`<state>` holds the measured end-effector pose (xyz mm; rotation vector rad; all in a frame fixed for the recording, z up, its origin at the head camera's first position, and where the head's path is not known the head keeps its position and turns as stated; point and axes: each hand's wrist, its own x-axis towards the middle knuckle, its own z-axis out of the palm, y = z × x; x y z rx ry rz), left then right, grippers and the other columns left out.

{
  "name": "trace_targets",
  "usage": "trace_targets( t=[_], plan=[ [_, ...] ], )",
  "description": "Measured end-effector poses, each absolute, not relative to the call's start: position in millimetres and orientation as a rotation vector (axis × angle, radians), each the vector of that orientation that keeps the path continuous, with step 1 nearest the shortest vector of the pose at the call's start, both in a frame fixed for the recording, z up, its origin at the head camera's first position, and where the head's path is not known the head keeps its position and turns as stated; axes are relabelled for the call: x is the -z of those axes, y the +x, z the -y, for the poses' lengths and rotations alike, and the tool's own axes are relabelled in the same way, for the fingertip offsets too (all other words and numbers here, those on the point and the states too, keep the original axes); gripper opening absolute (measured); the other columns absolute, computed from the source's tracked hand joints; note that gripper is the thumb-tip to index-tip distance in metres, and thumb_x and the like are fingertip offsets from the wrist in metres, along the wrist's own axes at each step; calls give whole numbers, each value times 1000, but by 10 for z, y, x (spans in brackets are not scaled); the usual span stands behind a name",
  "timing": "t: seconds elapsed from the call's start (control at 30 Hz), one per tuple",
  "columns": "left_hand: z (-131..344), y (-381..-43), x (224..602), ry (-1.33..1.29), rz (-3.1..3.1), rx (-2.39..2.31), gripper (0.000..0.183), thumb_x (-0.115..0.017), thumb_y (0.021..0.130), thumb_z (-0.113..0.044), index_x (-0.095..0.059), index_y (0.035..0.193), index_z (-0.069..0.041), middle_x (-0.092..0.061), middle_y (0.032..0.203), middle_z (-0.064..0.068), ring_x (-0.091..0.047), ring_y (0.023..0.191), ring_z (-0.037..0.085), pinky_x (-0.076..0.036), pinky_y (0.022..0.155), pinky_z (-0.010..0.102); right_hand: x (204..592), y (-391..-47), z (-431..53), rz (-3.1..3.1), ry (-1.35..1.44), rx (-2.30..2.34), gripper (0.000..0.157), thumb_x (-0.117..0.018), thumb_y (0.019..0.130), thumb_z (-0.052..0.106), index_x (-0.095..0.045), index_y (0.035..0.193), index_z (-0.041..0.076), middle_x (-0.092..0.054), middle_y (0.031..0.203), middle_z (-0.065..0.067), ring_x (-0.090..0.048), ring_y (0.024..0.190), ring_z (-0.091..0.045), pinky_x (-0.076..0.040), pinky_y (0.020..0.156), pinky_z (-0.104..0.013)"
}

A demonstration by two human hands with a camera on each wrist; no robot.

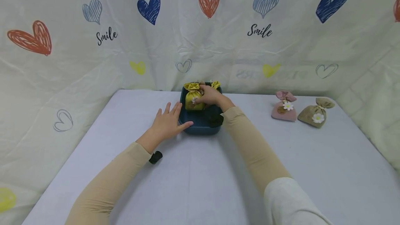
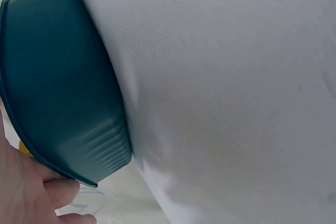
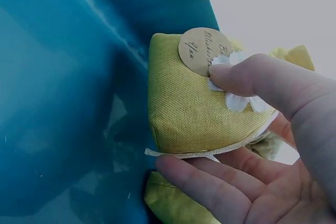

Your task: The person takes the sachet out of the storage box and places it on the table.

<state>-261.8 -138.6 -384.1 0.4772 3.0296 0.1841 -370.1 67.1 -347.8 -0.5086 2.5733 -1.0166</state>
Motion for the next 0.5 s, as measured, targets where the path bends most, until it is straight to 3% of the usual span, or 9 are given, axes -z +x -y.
trace_targets(
  t=[0.2,0.5],
  plan=[
    [1385,-2608,3835,488,-3031,-190,98,-41,100,-72,-15,165,-4,-17,170,13,-9,155,42,-14,119,66,3453,-3661,-722,-2525,-521,1112,77,-76,95,18,-35,157,3,-52,142,-21,-61,115,-35,-59,86,-46],
    [1388,-2616,3845,485,-3033,-179,99,-40,99,-74,-14,165,-5,-16,170,13,-9,155,41,-14,119,65,3398,-3647,-805,-2463,-543,1234,73,-74,96,14,-37,158,8,-56,133,-22,-62,114,-36,-58,87,-49]
  ],
)
